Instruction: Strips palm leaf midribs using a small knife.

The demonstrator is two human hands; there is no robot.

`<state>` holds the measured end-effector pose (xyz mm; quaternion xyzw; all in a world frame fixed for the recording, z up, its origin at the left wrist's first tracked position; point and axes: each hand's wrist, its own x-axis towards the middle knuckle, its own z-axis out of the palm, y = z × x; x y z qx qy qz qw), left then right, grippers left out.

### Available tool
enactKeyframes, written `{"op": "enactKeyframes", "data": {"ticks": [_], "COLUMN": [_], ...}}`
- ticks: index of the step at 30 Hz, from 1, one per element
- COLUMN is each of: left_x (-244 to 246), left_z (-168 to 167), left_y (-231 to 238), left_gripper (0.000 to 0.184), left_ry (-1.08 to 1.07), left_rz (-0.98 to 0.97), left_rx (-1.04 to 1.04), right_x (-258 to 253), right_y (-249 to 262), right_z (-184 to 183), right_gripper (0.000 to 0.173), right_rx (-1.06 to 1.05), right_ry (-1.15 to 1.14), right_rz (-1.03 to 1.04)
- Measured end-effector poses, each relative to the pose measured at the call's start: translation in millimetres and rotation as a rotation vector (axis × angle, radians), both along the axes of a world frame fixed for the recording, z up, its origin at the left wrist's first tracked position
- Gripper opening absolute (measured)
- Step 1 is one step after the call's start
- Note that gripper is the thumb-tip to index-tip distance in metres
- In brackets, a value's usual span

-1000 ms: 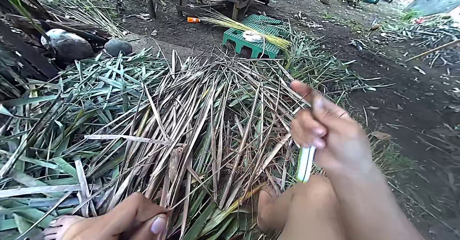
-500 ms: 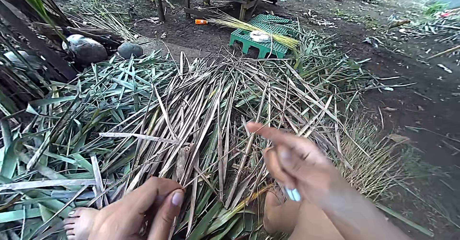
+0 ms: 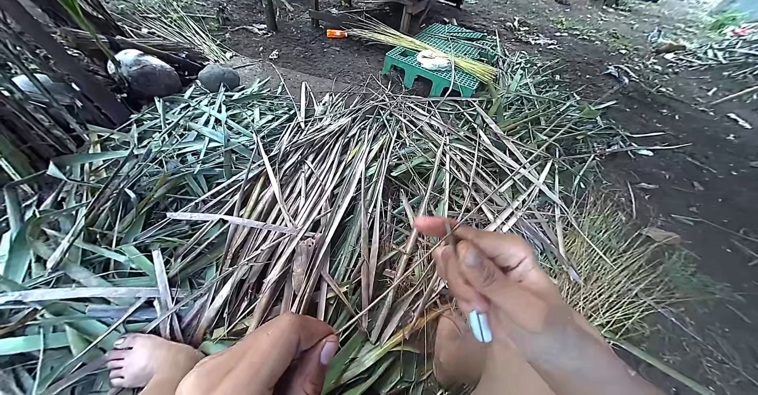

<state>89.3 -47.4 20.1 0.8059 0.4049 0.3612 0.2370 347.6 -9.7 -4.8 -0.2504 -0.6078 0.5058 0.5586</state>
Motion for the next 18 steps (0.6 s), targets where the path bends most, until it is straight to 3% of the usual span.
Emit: {"op": "enactKeyframes", "data": {"ticks": [6, 9, 14, 18], "left_x": [-15.4, -26.6, -42.5, -43.5], "left_z": [-4.1, -12.8, -30.3, -32.8], "left_y": [1.8, 4.9, 16.0, 17.8], "left_gripper": [0.029, 0.032, 0.025, 0.021], "left_ry": [0.050, 0.114, 0.230, 0.227], "left_rz": [0.053, 0.089, 0.200, 0.215], "left_rx": [0.038, 0.155, 0.446, 0.524], "right_x": [37.9, 49.5, 60.0, 63.9], "right_y": [15.4, 18.4, 19.8, 20.5], "right_z": [15.3, 21.7, 23.5, 24.1], "right_gripper": [0.033, 0.034, 0.035, 0.037], "right_rx": [-0.046, -0.045, -0.036, -0.026], "right_ry": [0.069, 0.103, 0.110, 0.152], "right_rz": [-0.282, -0.387, -0.464, -0.495]}}
